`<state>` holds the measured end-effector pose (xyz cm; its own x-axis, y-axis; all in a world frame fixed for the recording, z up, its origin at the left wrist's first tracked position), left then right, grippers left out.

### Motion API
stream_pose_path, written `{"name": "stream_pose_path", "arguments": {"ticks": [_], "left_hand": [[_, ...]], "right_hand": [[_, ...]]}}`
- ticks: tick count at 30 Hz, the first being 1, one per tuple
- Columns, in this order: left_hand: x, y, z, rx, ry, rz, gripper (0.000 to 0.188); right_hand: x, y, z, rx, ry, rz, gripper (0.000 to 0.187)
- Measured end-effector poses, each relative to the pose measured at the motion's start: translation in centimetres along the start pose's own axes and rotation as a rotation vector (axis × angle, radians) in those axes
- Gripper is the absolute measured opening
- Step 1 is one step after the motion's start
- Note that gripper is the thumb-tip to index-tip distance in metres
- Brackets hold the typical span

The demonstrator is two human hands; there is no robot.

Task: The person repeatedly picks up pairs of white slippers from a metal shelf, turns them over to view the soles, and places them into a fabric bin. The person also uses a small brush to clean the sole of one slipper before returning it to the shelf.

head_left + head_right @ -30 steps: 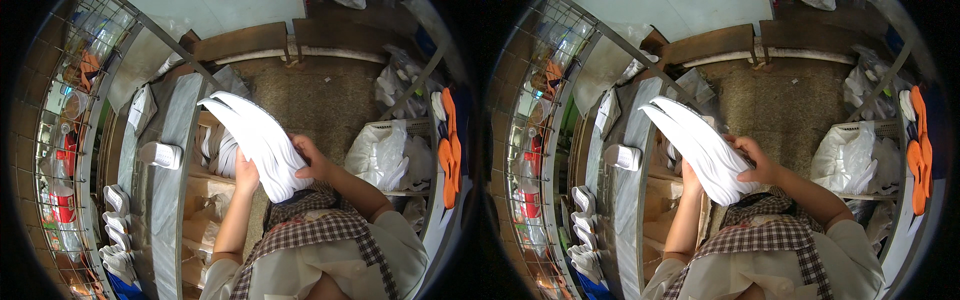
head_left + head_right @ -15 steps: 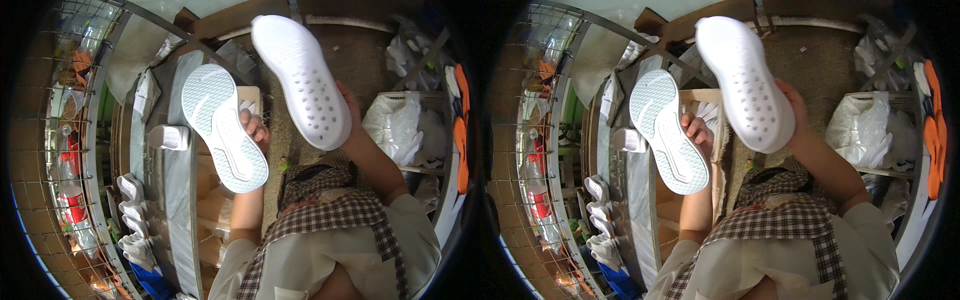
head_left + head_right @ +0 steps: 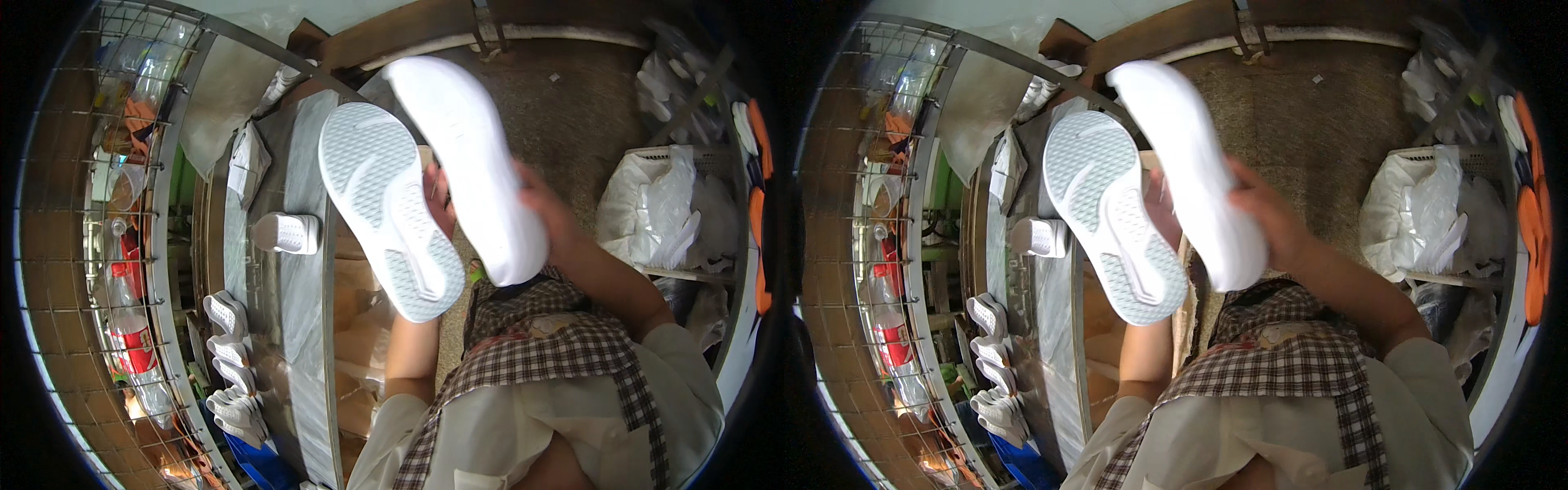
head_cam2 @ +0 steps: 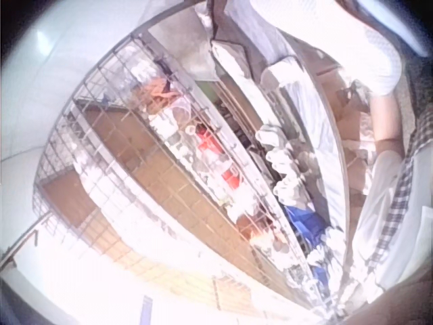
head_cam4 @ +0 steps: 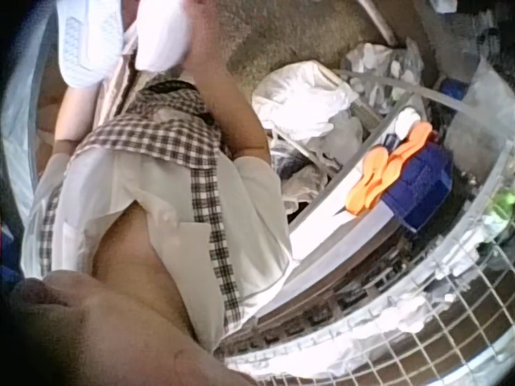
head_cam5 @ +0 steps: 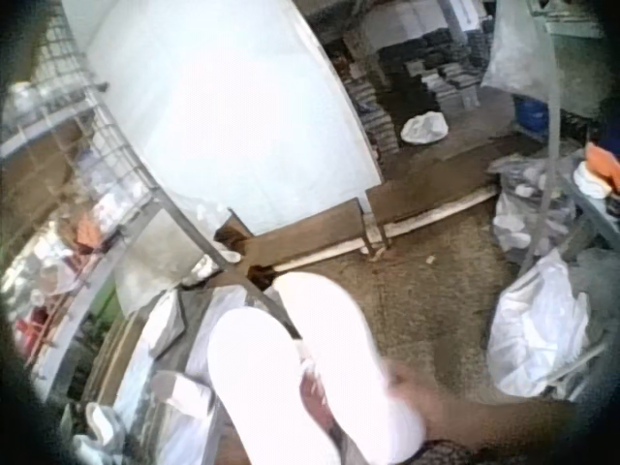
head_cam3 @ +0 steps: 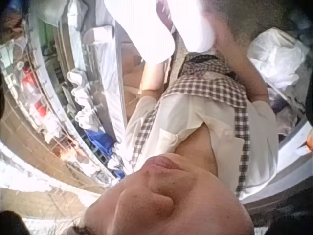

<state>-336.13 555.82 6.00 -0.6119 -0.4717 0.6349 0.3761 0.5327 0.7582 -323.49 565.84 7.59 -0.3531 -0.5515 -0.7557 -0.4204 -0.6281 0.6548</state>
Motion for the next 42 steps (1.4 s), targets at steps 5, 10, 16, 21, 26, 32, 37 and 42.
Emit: {"name": "stream_pose_path", "arguments": {"ticks": [5,10,16,21,26,32,37,42], "left_hand": [[-0.4,0.3,-1.6,-0.078,-0.12,-0.059,0.061],[4.6,0.8,-2.0,-0.335,-0.339,-0.731,0.071],[10.2,-1.5,-3.4,-0.301,-0.182,-0.71,0.058],[13.2,-4.6,-4.2,-0.447,-0.194,-0.708,0.06],[22.1,-10.4,-4.3,-0.058,0.312,-0.66,0.053],[34.7,-11.1,-1.2,0.005,0.965,0.709,0.039],[35.7,-18.7,5.1,0.337,0.925,1.687,0.031],[36.7,-31.6,6.2,1.136,-0.058,0.787,0.026]], "right_hand": [[-0.6,4.1,0.3,-0.2,-0.353,-0.506,0.043],[-1.7,4.0,0.6,-0.146,-0.449,-0.526,0.033],[3.9,2.3,1.6,-0.088,-0.036,-0.398,0.021],[8.0,2.9,1.9,-0.146,0.103,-0.414,0.019],[10.1,2.0,2.6,-0.18,0.156,-0.469,0.018],[11.8,-0.7,2.2,-0.087,0.23,-0.576,0.017],[11.4,-3.1,1.2,0.015,0.287,-0.559,0.017],[11.0,-6.2,0.2,0.09,0.28,-0.538,0.017]]}}
Point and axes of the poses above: each hand's wrist, its own z-axis towards the middle knuckle, its own y-axis out of the palm, x = y × z, the point moved 6 cm from there along z, towards the middle knuckle, and after that the axes turned 12 degrees about x, right-handed, at the moved point
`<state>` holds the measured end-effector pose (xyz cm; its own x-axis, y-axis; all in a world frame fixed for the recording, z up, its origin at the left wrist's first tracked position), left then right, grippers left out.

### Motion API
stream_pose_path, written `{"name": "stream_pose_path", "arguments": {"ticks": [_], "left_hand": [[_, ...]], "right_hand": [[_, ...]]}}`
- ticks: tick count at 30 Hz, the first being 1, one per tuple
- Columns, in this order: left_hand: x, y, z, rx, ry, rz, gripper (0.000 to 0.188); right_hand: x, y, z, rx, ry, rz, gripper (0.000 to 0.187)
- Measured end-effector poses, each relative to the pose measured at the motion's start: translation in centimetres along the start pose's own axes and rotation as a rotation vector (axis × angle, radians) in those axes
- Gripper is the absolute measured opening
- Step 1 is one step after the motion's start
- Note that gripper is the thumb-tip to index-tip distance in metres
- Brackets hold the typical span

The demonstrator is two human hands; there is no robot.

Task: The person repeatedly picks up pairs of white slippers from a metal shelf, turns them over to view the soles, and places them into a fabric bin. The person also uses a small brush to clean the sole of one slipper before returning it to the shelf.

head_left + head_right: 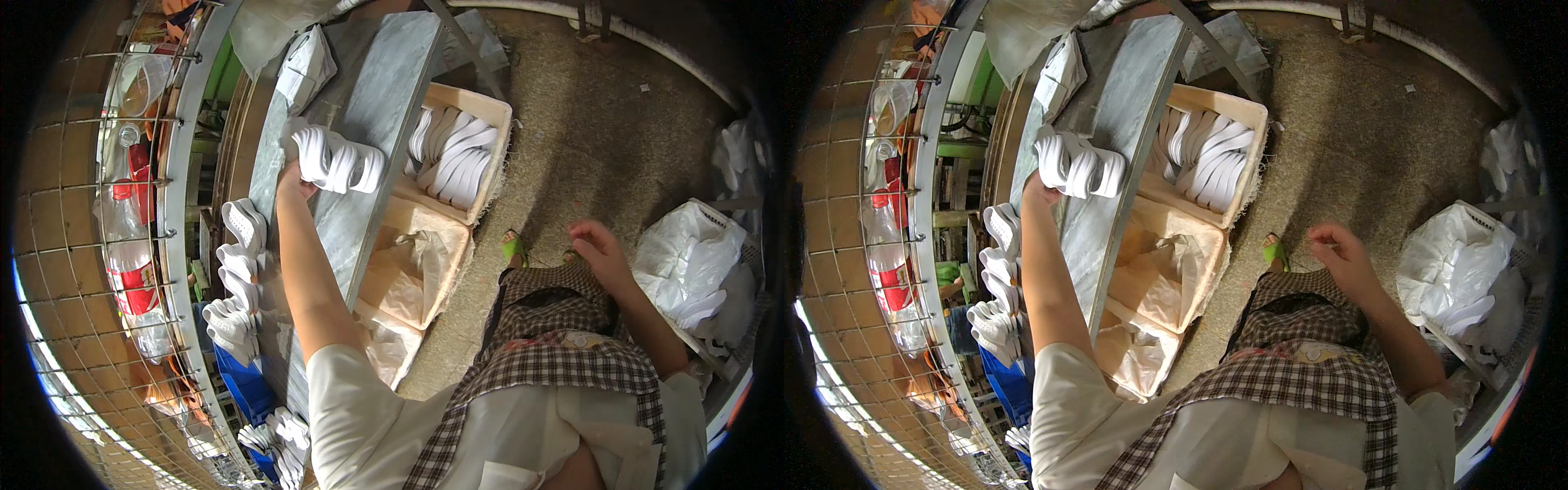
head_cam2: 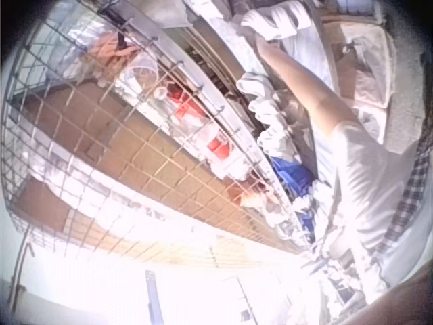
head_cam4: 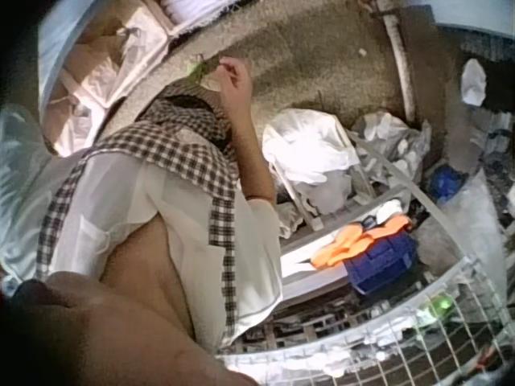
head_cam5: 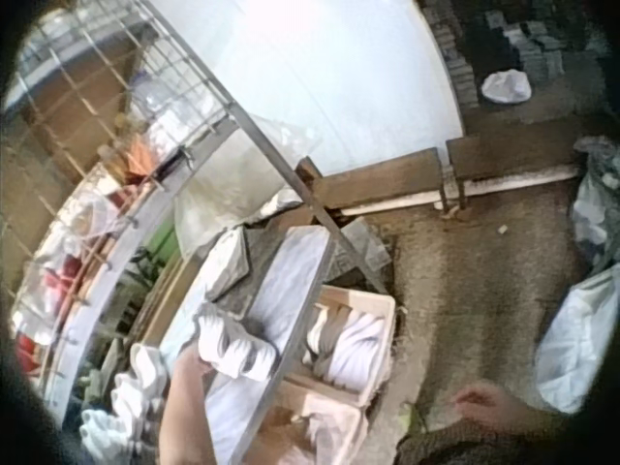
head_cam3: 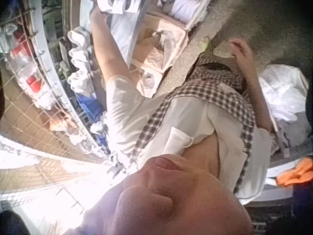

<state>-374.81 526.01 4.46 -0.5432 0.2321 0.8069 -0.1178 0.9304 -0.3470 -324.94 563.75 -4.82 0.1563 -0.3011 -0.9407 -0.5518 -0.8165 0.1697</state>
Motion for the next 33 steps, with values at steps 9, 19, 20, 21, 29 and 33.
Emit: {"name": "stream_pose_path", "arguments": {"ticks": [9,19,20,21,29,33], "left_hand": [[-1.1,-2.1,0.8,0.06,0.012,-0.26,0.066],[-12.2,-30.7,7.2,0.663,0.098,-0.788,0.067],[-12.4,-32.2,8.6,0.654,0.102,-0.813,0.069],[-12.6,-33.4,10.0,0.644,0.104,-0.838,0.071],[-11.7,-37.2,19.7,0.185,0.22,-0.709,0.051],[-11.3,-34.5,14.1,-0.003,0.025,-1.033,0.034]], "right_hand": [[2.1,2.1,-0.3,-0.062,0.084,-0.084,0.014],[7.0,9.4,-2.9,0.086,0.106,-0.214,0.019],[8.1,10.7,-3.1,0.134,0.167,-0.285,0.019],[8.5,12.8,-3.3,0.091,0.125,-0.248,0.018],[9.2,28.8,-7.0,-0.126,0.035,-0.376,0.021],[8.2,33.0,-7.4,-0.239,0.019,-0.341,0.026]]}}
Point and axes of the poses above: each hand's wrist, its own z-axis towards the middle knuckle, its own y-axis out of the palm, x = y × z, the point moved 6 cm from there along z, towards the middle knuckle, and after that the axes turned 12 degrees about x, right-handed, at the moved point
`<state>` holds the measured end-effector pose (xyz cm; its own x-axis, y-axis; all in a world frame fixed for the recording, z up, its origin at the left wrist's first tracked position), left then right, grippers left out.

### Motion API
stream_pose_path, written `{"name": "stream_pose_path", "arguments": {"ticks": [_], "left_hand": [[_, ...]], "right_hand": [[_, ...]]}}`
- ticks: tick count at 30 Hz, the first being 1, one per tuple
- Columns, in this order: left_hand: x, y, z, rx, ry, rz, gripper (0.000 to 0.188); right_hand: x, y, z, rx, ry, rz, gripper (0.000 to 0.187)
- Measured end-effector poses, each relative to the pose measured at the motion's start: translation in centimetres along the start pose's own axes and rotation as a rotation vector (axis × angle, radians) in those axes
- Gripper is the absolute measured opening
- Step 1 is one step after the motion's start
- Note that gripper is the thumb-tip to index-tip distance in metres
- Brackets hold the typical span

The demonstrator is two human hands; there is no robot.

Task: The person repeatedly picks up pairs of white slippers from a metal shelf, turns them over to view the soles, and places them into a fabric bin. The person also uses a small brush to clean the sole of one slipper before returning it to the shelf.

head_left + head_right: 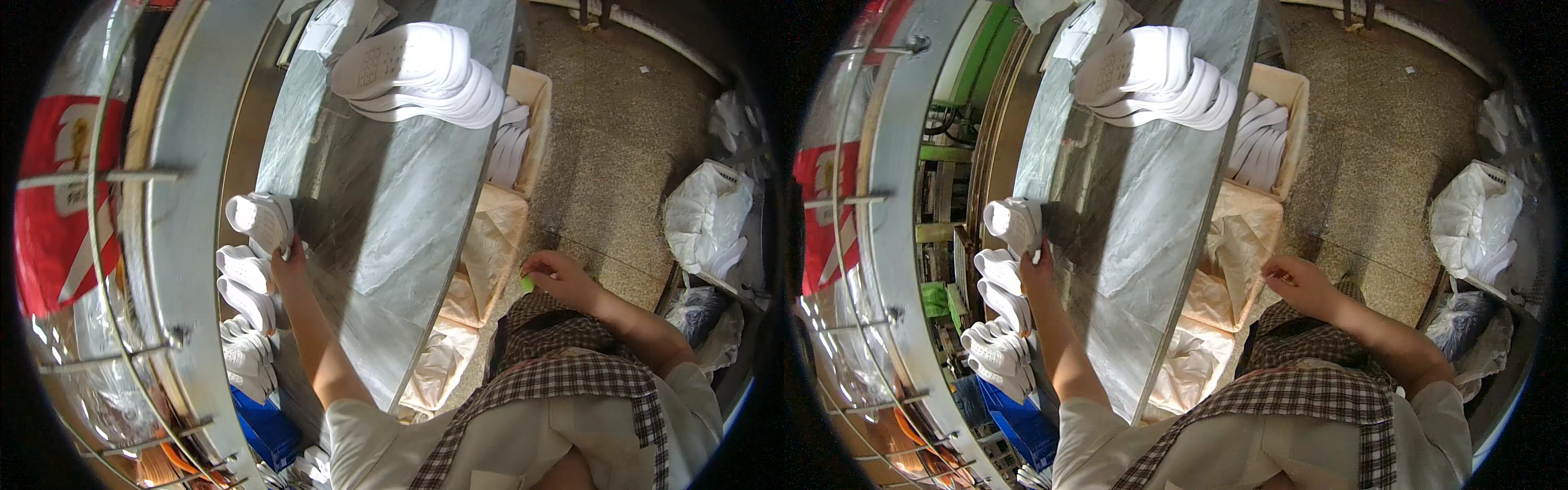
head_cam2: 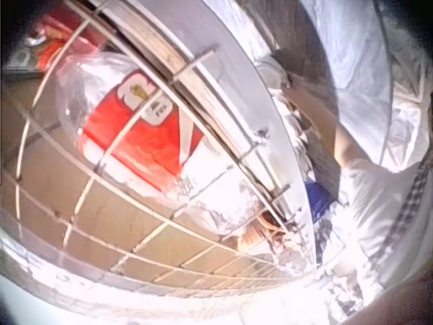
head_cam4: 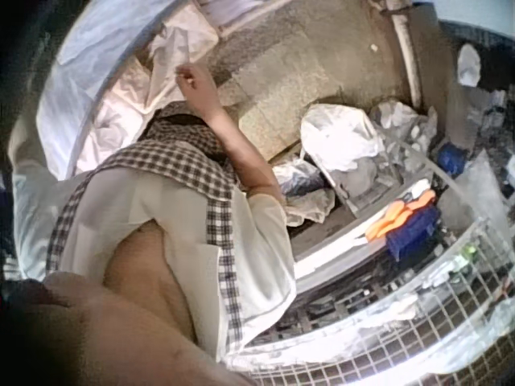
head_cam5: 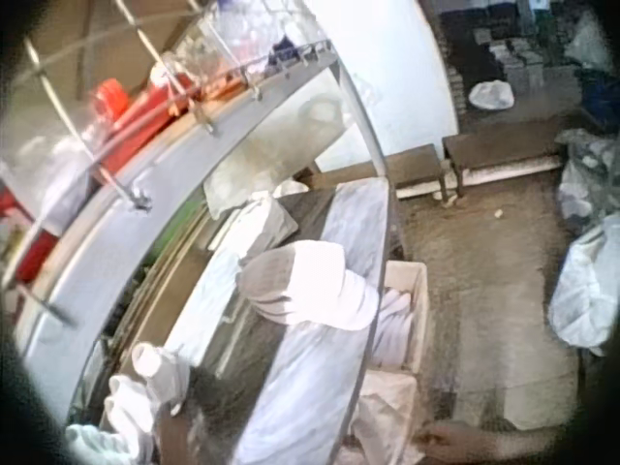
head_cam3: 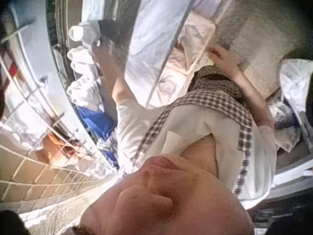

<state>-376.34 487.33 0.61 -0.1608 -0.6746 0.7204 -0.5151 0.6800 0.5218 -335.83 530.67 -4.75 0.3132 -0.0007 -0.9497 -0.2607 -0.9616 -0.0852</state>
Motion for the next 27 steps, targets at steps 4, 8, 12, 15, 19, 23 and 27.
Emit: {"name": "stream_pose_path", "arguments": {"ticks": [4,8,12,15,19,23,27], "left_hand": [[-4.9,-2.4,-18.4,-0.129,-0.154,0.069,0.039],[-10.9,-6.4,-35.4,-0.215,-0.271,0.357,0.055],[-18.2,-6.7,-46.1,-0.575,-0.57,0.419,0.076],[-21.2,-6.6,-50.3,-0.718,-0.33,0.779,0.087],[-22.0,-4.8,-51.8,-0.697,-0.104,0.993,0.1],[-23.1,-2.5,-52.3,-0.724,-0.071,0.664,0.073],[-26.7,-6.2,-51.4,-0.283,-0.598,0.588,0.038]], "right_hand": [[-2.5,1.9,0.5,-0.065,-0.125,0.143,0.038],[-3.8,4.5,-0.2,-0.121,-0.011,0.551,0.054],[-5.6,4.1,-4.1,-0.514,-0.003,1.308,0.06],[-3.7,0.4,-7.9,-0.348,0.079,1.388,0.051],[-3.1,-2.4,-13.3,-0.363,0.038,1.401,0.047],[-1.9,-1.9,-17.1,-0.275,0.173,1.36,0.058],[-0.4,-1.1,-18.8,-0.267,0.334,1.348,0.074]]}}
Point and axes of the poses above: each hand's wrist, its own z-axis towards the middle knuckle, its own y-axis out of the palm, x = y × z, the point moved 6 cm from there along z, towards the middle knuckle, and after that the axes turned 12 degrees about x, right-handed, at the moved point
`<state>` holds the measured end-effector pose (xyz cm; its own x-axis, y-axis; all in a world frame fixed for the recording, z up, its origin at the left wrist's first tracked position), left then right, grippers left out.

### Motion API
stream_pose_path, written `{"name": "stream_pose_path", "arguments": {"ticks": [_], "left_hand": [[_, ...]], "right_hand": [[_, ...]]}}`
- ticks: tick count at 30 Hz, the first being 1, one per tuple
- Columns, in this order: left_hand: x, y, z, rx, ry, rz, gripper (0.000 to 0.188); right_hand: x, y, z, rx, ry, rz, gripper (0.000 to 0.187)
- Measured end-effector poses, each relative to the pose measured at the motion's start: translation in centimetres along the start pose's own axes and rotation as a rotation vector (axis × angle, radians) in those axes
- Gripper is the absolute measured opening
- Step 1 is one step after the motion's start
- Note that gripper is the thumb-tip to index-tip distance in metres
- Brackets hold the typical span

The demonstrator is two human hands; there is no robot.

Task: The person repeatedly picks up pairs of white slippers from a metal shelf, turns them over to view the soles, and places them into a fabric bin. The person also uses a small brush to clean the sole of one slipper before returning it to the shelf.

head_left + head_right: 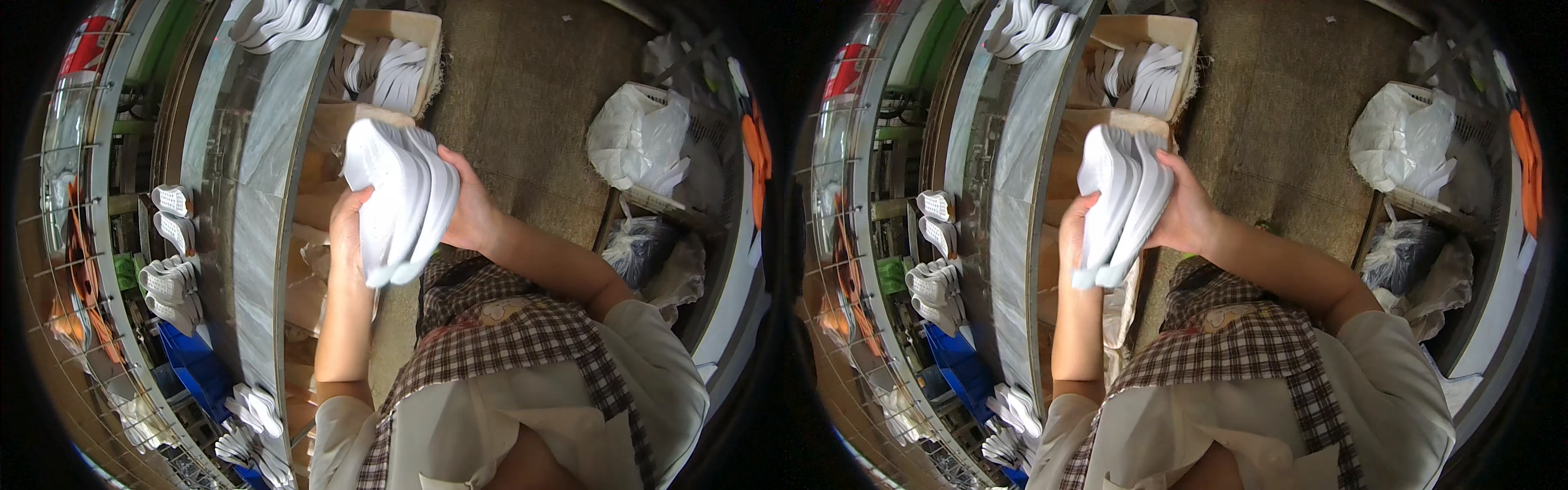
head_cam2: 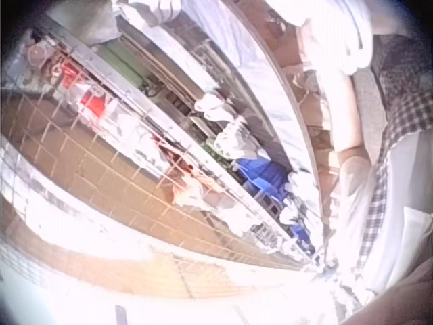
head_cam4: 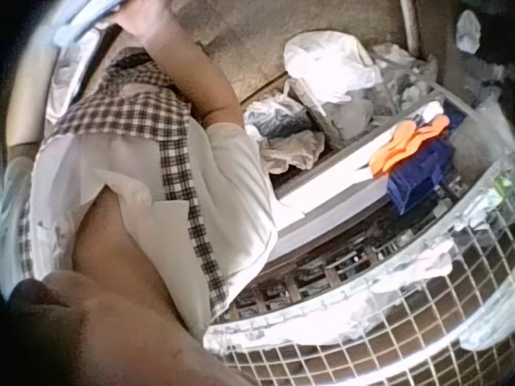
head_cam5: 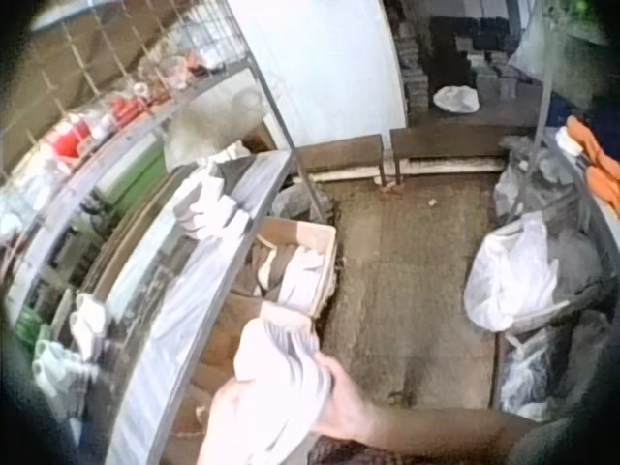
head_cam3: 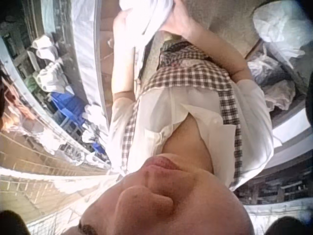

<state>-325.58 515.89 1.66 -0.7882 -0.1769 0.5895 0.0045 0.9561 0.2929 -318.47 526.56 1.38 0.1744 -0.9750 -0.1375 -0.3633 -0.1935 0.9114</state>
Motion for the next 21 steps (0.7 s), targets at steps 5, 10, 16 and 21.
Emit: {"name": "stream_pose_path", "arguments": {"ticks": [5,10,16,21], "left_hand": [[-3.3,-1.6,1.3,-0.212,-0.059,-0.093,0.036],[-4.3,-3.7,1.7,-0.379,-0.155,-0.268,0.034],[-3.8,-5.0,1.1,-0.413,-0.128,-0.337,0.036],[-3.8,-5.0,0.3,-0.347,-0.085,-0.254,0.036]], "right_hand": [[1.9,-2.9,-0.6,0.18,0.193,0.012,0.082],[4.0,-3.5,-0.2,0.238,0.22,0.033,0.086],[5.2,-3.2,-0.2,0.424,0.256,-0.025,0.069],[5.7,-3.3,-0.5,0.42,0.239,-0.035,0.066]]}}
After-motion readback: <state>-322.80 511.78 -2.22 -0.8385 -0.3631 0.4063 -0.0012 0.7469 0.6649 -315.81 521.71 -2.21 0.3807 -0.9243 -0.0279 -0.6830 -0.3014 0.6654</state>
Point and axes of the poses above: each hand's wrist, its own z-axis towards the middle knuckle, its own y-axis out of the palm, x = y × z, the point moved 6 cm from there along z, towards the middle knuckle, and after that the axes turned 12 degrees about x, right-handed, at the moved point
